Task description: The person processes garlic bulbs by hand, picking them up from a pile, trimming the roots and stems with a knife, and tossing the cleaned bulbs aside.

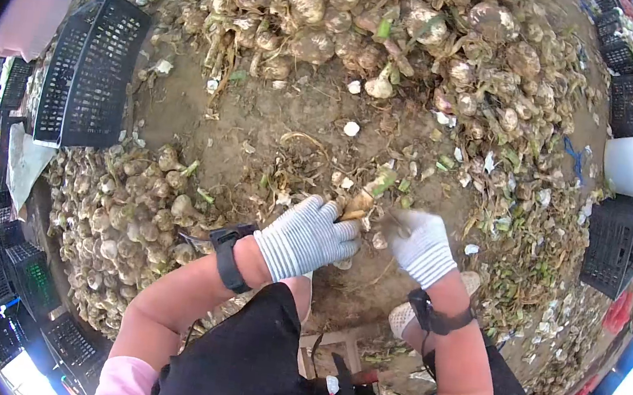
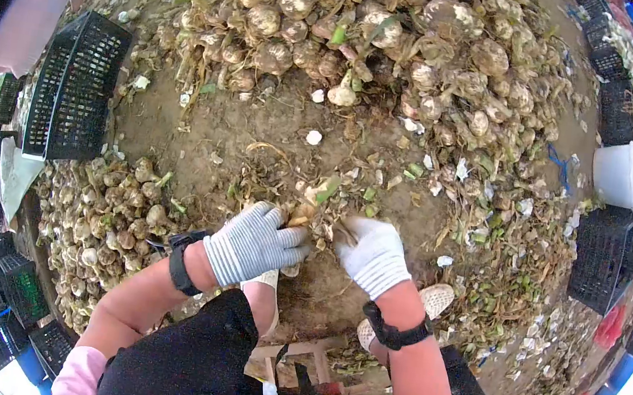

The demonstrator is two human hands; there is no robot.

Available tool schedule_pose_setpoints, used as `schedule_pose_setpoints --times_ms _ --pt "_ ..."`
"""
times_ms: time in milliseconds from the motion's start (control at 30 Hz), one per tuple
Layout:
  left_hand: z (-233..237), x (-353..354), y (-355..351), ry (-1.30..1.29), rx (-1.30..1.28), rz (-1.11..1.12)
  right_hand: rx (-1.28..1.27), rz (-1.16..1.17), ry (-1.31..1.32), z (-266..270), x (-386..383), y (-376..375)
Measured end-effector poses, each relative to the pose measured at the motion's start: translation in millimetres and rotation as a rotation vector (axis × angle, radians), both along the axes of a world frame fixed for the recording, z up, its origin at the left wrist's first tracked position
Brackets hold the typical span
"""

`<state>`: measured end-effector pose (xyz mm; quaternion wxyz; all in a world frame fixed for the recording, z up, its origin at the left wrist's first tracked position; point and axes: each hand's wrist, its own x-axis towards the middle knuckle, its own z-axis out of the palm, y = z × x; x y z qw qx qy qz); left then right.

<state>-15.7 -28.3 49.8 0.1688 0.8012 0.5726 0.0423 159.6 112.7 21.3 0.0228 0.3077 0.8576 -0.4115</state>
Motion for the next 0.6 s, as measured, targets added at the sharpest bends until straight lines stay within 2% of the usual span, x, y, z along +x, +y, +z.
schedule_pose_setpoints --times_ms 33,67,100,133,200,267,300,367,433,500,533,600 --pt "-3 1 -1 -0.021 0.089 -0.045 -0.004 -0.004 -0.001 -8 0 1" --pt "-4 2 -1 -0.042 0.179 -0.087 -0.083 -0.056 0.116 -23 0 1" --pt "1 7 -5 -0.066 0.148 -0.052 -0.165 -0.103 0.23 -32 0 -1" --pt "3 7 -9 -0.065 0.149 -0.051 0.074 0.109 -0.148 -32 10 8" --pt "2 -7 -17 -0.145 0.34 0.006 0.007 -0.235 0.01 -69 60 -3" --pt "-10 -29 -57 -0.098 -0.016 0.299 -0.107 -0.519 -0.044 -97 101 -10" --pt "14 -43 -69 0.142 -0.004 0.367 -0.123 -0.524 -0.042 -92 101 -12" --pt "-5 -101 -147 -0.042 -0.271 1.086 -0.377 -0.778 -0.039 -65 89 0" --pt "39 -119 -176 0.332 -0.059 1.629 -0.323 -0.723 0.021 -58 87 0" --pt "73 -95 -146 0.387 0.04 2.023 -0.284 -0.723 0.191 -39 76 -6" --pt "62 -85 -144 0.267 0.057 2.008 -0.28 -0.714 0.197 -38 73 -10" --pt "-3 -71 -141 0.011 0.072 1.723 -0.248 -0.716 0.162 -38 71 -11"
